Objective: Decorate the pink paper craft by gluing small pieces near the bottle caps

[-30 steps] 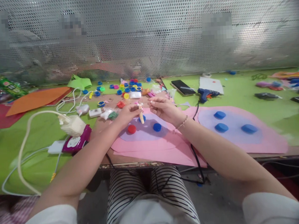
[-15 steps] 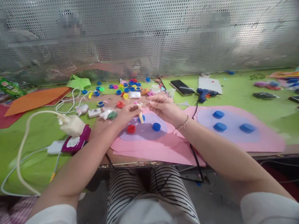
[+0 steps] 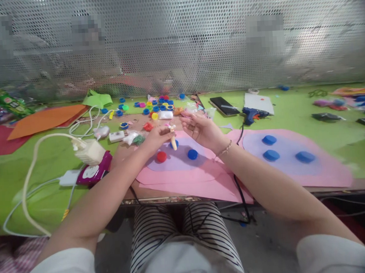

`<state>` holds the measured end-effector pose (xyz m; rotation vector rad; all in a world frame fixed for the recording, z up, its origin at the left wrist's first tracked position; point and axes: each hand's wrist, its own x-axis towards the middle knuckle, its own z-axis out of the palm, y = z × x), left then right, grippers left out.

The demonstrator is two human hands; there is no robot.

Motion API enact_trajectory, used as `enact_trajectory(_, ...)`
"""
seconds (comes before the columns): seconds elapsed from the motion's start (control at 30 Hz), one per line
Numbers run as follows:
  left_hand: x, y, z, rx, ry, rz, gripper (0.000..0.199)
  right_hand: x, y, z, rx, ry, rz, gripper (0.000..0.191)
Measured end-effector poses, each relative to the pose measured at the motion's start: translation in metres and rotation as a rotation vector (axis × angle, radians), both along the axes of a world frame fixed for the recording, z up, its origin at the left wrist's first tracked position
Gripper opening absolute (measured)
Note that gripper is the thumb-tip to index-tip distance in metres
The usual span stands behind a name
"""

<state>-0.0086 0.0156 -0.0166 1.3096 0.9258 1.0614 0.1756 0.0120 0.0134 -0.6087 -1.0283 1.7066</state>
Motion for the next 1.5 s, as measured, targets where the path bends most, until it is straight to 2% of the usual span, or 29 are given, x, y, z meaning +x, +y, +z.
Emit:
enact_trajectory(0.17,0.000,-0.003,0.003,0.025,0.042,-0.001,0.011,-0.002,-0.011,0.012,0.132,-0.059,0.009,0.027)
enact_trajectory(0.3,0.001,-0.006,0.005,0.245,0.205,0.048,0.014,-0.005,-0.024,0.025,0.208,-0.067,-0.046,0.034)
enact_trajectory(0.4,0.004,-0.014,0.011,0.343,0.222,0.053,0.016,-0.005,-0.026,0.028,0.208,-0.099,-0.063,0.036)
enact_trajectory(0.63,0.014,-0.033,0.024,0.304,0.104,-0.037,0.018,-0.010,-0.024,0.015,0.215,-0.094,-0.028,0.037)
enact_trajectory(0.83,0.018,-0.037,0.024,0.290,0.062,-0.071,0.023,-0.014,-0.023,0.003,0.214,-0.025,0.190,0.042)
enact_trajectory(0.93,0.020,-0.039,0.024,0.297,0.041,-0.079,0.026,-0.014,-0.022,0.002,0.176,-0.011,0.249,0.038)
enact_trajectory(1.5,0.019,-0.036,0.020,0.335,0.043,-0.097,0.022,-0.015,-0.022,0.000,0.193,-0.080,0.204,0.035)
